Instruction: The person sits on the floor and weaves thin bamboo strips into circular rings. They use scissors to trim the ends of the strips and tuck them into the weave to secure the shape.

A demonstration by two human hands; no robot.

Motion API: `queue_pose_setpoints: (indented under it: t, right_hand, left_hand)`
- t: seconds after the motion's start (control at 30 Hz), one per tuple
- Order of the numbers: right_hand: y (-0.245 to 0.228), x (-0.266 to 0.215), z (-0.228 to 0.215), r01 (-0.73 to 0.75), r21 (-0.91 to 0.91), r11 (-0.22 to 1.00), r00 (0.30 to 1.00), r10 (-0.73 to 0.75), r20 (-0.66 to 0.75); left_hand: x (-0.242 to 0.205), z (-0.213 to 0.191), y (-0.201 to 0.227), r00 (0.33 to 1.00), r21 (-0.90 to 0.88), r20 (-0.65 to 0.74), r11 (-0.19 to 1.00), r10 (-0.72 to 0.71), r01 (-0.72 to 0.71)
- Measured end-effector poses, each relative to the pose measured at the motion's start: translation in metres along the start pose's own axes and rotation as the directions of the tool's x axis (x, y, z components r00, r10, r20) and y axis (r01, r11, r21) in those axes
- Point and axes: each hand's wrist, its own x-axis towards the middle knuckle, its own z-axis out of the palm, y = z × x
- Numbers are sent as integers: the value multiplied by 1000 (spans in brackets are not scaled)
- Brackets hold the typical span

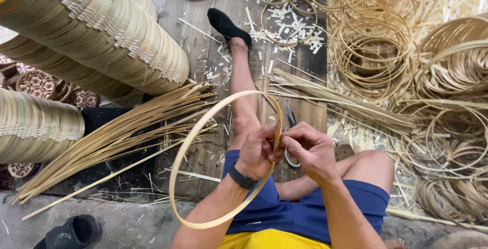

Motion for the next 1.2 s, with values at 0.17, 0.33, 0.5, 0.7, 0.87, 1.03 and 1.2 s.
queue_pose_setpoints:
  t: [0.17,0.33,0.5,0.7,0.87,1.03,1.2]
  right_hand:
    - [1,-1,-7,-43,54,998,999,41,25]
    - [-3,-3,-7,-124,46,991,991,121,63]
    - [-10,-4,-6,-118,107,987,988,106,110]
    - [0,-2,-4,-2,-380,925,999,-19,-50]
    - [-10,12,-52,94,-335,937,958,-177,-225]
    - [-63,2,-107,75,-516,853,790,-367,-492]
    - [-58,11,-71,549,-772,321,765,-564,310]
  left_hand:
    - [-6,7,1,999,10,44,1000,0,-1]
    - [-11,12,5,999,86,-34,996,-8,11]
    - [-13,9,2,1000,109,9,994,2,-3]
    - [3,-5,-4,988,199,-48,971,147,-135]
    - [17,-29,30,977,242,-161,965,139,-97]
    - [7,-52,56,979,424,-72,894,193,-145]
    - [31,-41,30,998,621,-62,784,29,16]
